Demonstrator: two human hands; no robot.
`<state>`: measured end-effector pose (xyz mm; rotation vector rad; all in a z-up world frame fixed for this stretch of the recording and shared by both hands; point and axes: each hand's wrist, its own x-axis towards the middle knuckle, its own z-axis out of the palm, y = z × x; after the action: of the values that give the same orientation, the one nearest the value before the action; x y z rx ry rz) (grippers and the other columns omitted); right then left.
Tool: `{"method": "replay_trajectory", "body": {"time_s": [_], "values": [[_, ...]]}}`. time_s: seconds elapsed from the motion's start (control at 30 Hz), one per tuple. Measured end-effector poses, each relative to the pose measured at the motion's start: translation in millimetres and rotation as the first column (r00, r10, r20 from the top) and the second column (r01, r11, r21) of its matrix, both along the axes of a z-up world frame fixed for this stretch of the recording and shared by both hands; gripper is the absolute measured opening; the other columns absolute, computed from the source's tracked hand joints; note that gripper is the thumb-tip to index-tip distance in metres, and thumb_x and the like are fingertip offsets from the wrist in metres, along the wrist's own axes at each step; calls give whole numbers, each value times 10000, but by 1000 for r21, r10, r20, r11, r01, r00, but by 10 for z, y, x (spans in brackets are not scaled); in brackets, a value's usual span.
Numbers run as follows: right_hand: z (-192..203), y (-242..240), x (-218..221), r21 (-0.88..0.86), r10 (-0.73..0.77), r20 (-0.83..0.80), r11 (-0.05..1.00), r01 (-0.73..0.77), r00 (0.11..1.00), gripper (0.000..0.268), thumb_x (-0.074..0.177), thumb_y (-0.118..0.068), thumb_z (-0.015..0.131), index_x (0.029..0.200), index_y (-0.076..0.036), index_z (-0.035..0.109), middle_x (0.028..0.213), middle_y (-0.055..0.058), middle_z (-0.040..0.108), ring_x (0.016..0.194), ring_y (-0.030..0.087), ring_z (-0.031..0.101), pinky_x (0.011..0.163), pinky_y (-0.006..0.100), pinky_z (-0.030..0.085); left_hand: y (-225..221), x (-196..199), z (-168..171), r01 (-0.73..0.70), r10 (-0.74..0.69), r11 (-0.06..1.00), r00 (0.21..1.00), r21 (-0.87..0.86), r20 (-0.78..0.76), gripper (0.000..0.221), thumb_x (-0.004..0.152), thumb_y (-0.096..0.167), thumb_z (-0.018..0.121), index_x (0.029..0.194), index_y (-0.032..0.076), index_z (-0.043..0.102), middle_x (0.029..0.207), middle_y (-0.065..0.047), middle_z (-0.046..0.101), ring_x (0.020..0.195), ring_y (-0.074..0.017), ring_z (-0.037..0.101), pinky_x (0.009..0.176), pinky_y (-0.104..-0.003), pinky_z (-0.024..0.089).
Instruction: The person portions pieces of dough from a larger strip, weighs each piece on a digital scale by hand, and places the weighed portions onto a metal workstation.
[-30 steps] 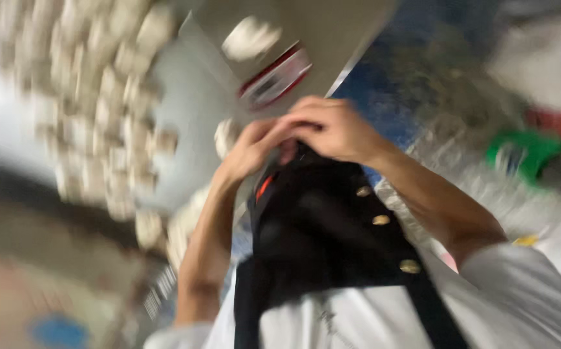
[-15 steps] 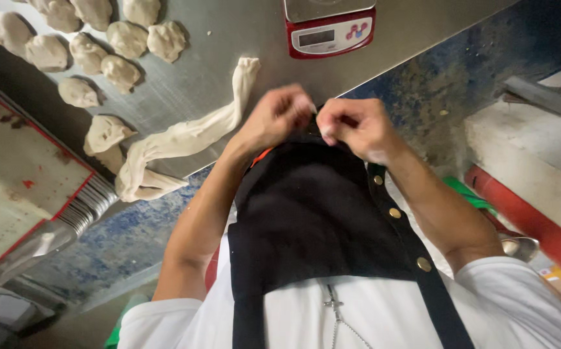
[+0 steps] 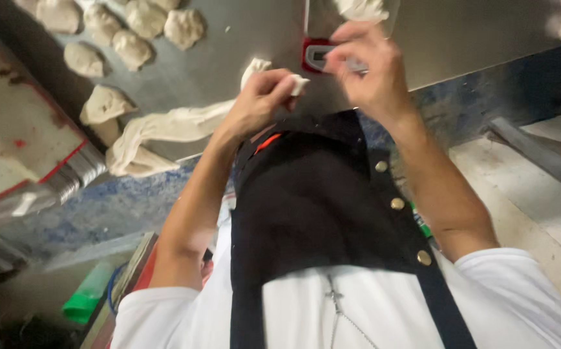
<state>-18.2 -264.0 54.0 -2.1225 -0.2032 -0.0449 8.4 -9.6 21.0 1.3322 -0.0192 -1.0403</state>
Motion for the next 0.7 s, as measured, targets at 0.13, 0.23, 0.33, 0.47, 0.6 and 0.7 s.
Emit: {"method": "replay_trajectory", "body": {"time_s": [0.13,0.23,0.33,0.47,0.6,0.7], "values": [[291,318,-252,239,122,-218,969,-68,968,236,906,-26,815,1111,8,702,1034,128,691,897,239,688,773,331,559,-51,-101,139,138,-137,990,990,-27,23,293,1099,277,566,1050,13,685,823,29,604,750,-62,521,673,-241,455],[225,398,-445,389,62,-356,917,87,933,67,992,29,744,1000,-19,697,930,89,697,744,144,642,650,277,520,-6,-266,48,188,-189,982,982,20,21,223,1063,193,569,1048,-6,669,776,37,550,713,-73,479,626,-250,429],[190,205,-668,634,11,-349,739,227,937,108,1073,37,632,1014,-50,660,916,67,669,717,102,610,640,251,518,178,-133,-279,-128,-24,940,901,317,434,367,1145,162,414,1023,65,746,780,13,612,692,-106,526,655,-265,427],[152,-324,-777,747,-298,-226,558,362,927,70,1123,-32,658,1179,-43,700,931,91,691,736,151,645,655,276,554,576,469,-551,-369,-387,721,488,587,782,386,1036,165,714,1378,27,598,1023,-159,622,902,-318,629,748,-421,529],[107,-596,-1128,692,-494,-275,494,527,825,89,1156,-65,675,1164,12,719,948,136,700,763,198,658,698,321,563,641,536,-747,-378,-347,747,479,547,806,382,918,112,718,1269,33,591,1072,-194,596,952,-383,612,786,-483,514],[12,-568,-1347,676,-538,-303,461,575,787,71,1154,-66,690,1173,-4,718,966,136,711,785,197,684,698,320,579,656,560,-1060,-434,-253,759,491,486,834,115,992,78,661,1094,59,611,1026,-148,641,948,-364,637,808,-458,516]]}}
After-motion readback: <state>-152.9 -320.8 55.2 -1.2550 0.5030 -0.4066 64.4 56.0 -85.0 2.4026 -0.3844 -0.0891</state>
